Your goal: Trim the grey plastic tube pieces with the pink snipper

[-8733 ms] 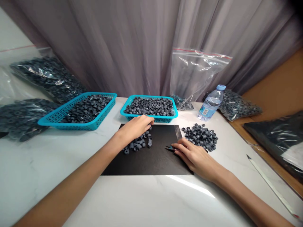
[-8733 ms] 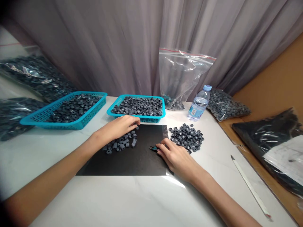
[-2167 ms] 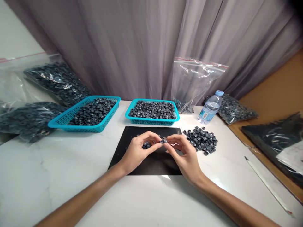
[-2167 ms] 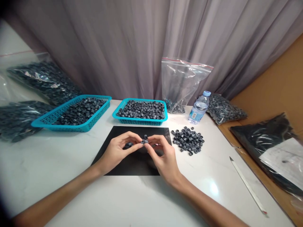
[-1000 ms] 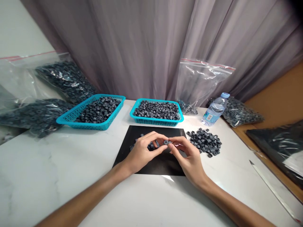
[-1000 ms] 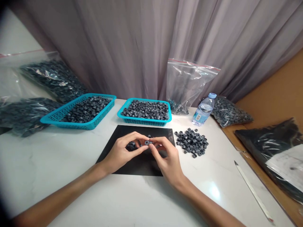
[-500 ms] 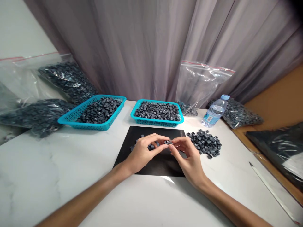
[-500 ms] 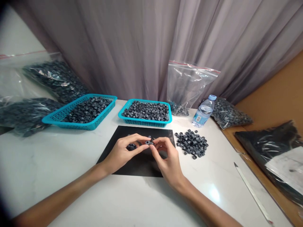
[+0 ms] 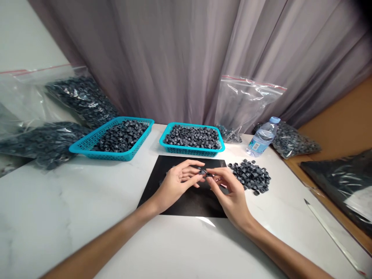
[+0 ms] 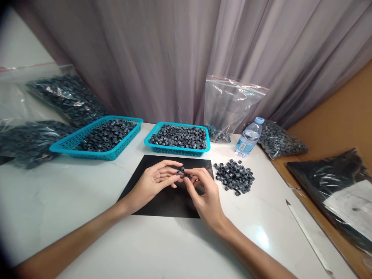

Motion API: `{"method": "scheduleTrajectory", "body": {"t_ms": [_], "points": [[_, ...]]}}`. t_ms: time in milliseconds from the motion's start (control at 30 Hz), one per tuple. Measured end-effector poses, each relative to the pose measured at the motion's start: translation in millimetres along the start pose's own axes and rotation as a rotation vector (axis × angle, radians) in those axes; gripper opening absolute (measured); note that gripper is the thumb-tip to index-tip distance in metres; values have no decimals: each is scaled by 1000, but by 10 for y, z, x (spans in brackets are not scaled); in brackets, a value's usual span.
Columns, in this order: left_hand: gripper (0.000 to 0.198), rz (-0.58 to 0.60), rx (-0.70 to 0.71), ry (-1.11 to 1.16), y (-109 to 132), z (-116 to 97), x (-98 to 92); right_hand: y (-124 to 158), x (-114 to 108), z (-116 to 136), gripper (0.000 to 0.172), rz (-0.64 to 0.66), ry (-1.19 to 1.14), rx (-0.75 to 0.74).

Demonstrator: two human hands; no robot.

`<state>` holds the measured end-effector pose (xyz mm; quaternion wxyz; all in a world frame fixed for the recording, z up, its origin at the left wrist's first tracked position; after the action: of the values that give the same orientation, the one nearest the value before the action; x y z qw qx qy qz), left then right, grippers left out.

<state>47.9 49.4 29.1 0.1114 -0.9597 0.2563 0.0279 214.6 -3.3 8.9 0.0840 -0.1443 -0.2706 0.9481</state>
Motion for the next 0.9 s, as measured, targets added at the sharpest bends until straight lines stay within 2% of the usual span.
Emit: {"method": "scheduleTrajectory", "body": {"t_ms": [133, 333, 667, 767, 900], "points": [[30, -7, -1, 12, -5, -4, -7, 5, -20, -46, 23, -51, -35, 81], [33, -42, -47, 43, -7, -3, -1, 10, -16, -74, 15, -55, -51, 98], [28, -33, -289, 348, 59, 93, 77, 11, -15, -34, 17, 4, -35, 68], [31, -37, -323, 337, 68, 115, 84, 14, -6, -55, 18, 11, -54, 94], [33, -41, -301, 291, 53, 78, 106, 30, 1, -99, 17, 6, -98, 129]]}}
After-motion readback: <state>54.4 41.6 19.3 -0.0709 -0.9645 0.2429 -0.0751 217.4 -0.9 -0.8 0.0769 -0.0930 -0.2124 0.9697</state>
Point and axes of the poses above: each hand's wrist, its own y-axis away from the middle knuckle, its own x-axis out of the palm, z = x × y, the point moved 4 cm from there along -y, towards the middle knuckle, and after that the axes turned 1 degree about x, right-handed, at the moved point
